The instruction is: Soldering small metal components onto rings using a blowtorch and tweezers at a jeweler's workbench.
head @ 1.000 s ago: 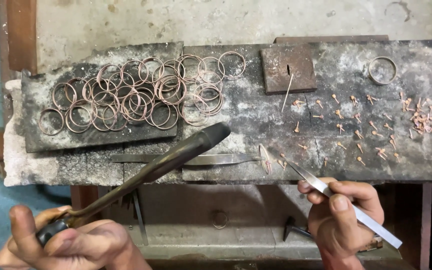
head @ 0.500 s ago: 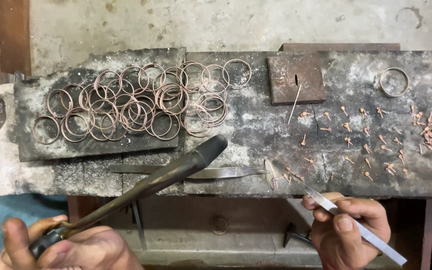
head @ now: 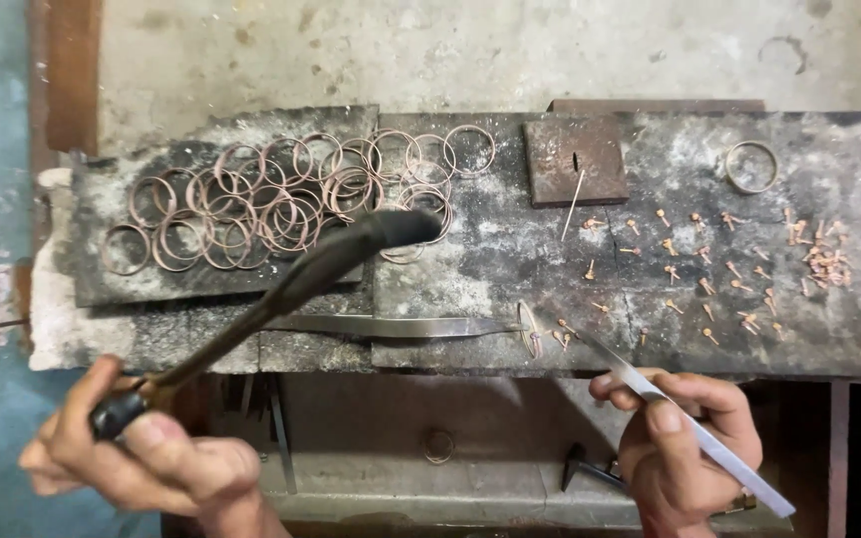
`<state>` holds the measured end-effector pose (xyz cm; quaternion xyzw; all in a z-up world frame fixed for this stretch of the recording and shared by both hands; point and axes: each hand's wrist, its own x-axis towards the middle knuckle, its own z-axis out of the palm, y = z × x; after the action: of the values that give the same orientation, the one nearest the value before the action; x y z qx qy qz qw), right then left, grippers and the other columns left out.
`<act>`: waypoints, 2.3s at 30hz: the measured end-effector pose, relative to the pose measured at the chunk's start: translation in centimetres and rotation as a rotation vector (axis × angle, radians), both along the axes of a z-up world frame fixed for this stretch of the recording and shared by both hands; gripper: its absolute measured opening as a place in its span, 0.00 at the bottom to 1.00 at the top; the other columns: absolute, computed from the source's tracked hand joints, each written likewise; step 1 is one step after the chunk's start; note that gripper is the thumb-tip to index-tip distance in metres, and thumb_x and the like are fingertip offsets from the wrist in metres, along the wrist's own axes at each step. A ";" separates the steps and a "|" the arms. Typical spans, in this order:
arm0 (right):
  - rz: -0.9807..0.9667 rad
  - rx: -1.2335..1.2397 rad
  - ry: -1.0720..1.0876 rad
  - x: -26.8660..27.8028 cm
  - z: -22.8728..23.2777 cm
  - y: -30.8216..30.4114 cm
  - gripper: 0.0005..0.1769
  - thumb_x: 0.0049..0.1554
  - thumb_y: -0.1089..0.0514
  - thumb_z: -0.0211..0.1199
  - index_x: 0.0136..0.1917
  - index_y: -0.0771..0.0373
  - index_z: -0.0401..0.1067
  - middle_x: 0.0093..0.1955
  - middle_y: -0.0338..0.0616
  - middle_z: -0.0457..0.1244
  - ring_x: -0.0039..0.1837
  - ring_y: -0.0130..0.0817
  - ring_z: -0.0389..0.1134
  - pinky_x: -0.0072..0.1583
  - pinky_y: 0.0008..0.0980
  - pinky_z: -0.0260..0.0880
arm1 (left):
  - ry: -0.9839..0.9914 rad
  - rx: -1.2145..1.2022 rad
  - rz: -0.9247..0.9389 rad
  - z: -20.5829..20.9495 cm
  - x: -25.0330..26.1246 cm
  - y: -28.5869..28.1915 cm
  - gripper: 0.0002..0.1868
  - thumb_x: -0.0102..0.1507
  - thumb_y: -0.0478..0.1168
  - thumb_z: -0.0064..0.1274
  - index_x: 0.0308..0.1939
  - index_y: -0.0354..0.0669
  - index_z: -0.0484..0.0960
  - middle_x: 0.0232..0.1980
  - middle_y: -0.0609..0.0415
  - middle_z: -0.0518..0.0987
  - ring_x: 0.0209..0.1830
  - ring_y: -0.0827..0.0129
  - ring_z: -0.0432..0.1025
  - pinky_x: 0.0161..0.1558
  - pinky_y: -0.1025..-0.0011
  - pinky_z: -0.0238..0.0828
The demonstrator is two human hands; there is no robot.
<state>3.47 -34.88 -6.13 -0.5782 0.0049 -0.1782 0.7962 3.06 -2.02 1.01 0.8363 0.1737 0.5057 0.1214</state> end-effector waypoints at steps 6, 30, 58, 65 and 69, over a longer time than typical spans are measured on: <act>-0.049 -0.474 0.161 -0.5 3.2 0.9 0.07 0.59 0.65 0.63 0.49 0.73 0.72 0.44 0.55 0.68 0.42 0.45 0.78 0.46 0.30 0.82 | 0.358 0.193 -0.171 2.7 -1.7 3.8 0.22 0.80 0.52 0.47 0.62 0.35 0.83 0.54 0.42 0.88 0.45 0.38 0.81 0.44 0.50 0.71; 0.142 -0.854 -0.204 3.6 7.5 1.5 0.11 0.57 0.65 0.72 0.54 0.66 0.78 0.50 0.48 0.73 0.51 0.32 0.76 0.54 0.25 0.76 | 1.279 -0.447 -0.729 8.4 6.7 -5.5 0.16 0.60 0.49 0.45 0.46 0.46 0.65 0.31 0.56 0.76 0.28 0.57 0.70 0.34 0.54 0.62; -0.201 -0.775 -0.092 -3.5 2.4 4.6 0.10 0.61 0.61 0.65 0.55 0.65 0.72 0.52 0.54 0.70 0.54 0.41 0.75 0.57 0.32 0.76 | 1.196 -0.429 -0.776 7.3 6.0 -5.3 0.15 0.61 0.47 0.44 0.47 0.47 0.64 0.34 0.52 0.79 0.28 0.53 0.71 0.37 0.49 0.64; 0.065 -0.033 0.364 0.8 4.4 1.6 0.09 0.60 0.62 0.62 0.50 0.71 0.73 0.34 0.57 0.68 0.38 0.43 0.74 0.37 0.33 0.75 | 1.162 -0.408 -0.782 6.8 5.9 -5.4 0.17 0.60 0.48 0.45 0.48 0.45 0.66 0.35 0.51 0.79 0.28 0.53 0.72 0.37 0.50 0.65; 0.132 0.081 0.469 1.9 4.6 1.4 0.05 0.58 0.68 0.63 0.48 0.71 0.74 0.34 0.56 0.68 0.37 0.40 0.73 0.40 0.30 0.77 | 1.154 -0.408 -0.778 6.9 5.8 -5.4 0.16 0.60 0.47 0.46 0.48 0.46 0.66 0.31 0.54 0.76 0.24 0.58 0.69 0.34 0.52 0.64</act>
<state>5.42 -33.51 -1.53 -0.5703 0.1589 0.0138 0.8058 8.87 -7.40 7.87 0.9319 -0.0091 -0.1386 0.3350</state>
